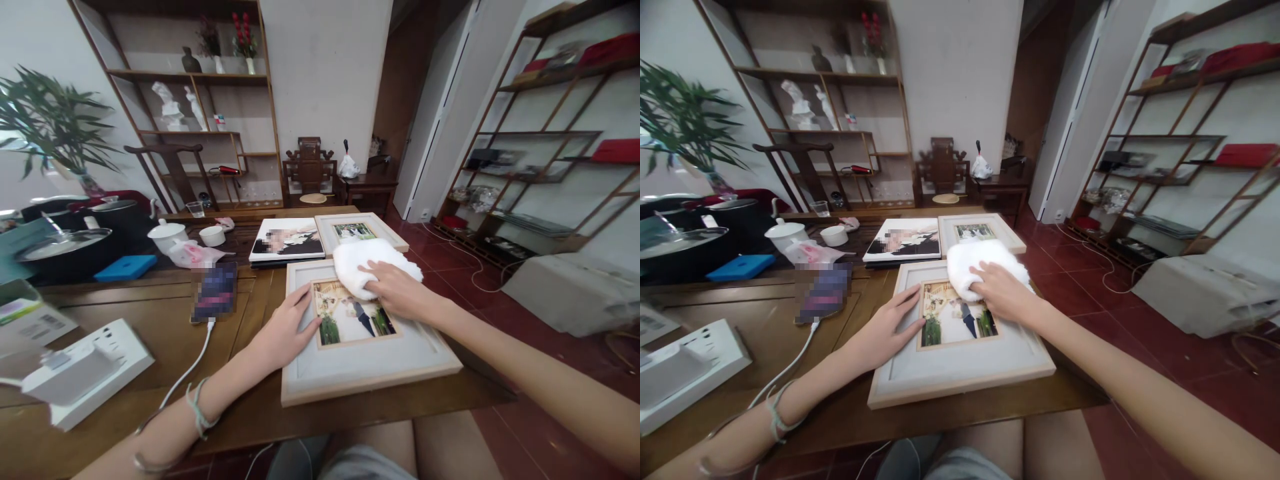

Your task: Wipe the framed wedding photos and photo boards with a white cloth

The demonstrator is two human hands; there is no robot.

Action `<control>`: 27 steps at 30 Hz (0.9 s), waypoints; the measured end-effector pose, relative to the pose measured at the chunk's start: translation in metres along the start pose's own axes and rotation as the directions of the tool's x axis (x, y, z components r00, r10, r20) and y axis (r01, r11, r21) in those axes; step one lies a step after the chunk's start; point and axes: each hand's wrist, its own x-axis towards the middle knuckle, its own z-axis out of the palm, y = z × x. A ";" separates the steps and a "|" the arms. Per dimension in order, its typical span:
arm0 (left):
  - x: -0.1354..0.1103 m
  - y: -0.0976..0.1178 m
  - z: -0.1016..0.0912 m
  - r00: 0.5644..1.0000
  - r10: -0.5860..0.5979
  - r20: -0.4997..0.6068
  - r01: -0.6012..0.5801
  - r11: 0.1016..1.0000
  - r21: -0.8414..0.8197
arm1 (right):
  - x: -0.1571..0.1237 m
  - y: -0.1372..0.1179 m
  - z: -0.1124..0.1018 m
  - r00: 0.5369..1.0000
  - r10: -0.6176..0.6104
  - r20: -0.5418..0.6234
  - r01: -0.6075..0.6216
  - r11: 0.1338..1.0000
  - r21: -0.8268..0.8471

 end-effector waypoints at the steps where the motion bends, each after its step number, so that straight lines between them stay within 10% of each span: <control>1: 0.000 0.000 0.001 1.000 -0.001 -0.002 0.001 1.000 0.002 | -0.006 -0.008 -0.008 1.000 -0.003 0.027 0.002 1.000 0.031; 10: 0.001 0.001 0.002 1.000 -0.023 -0.017 0.022 0.999 -0.027 | -0.063 -0.082 -0.060 0.982 0.039 0.186 -0.088 0.961 0.263; 19: 0.002 0.000 -0.002 1.000 0.001 0.013 -0.001 1.000 0.005 | 0.002 -0.015 -0.010 0.987 0.136 -0.083 -0.129 0.988 0.082; 27: 0.005 0.001 -0.002 1.000 0.006 -0.012 -0.006 1.000 -0.008 | 0.007 -0.016 -0.016 0.999 0.014 0.050 -0.024 0.979 0.200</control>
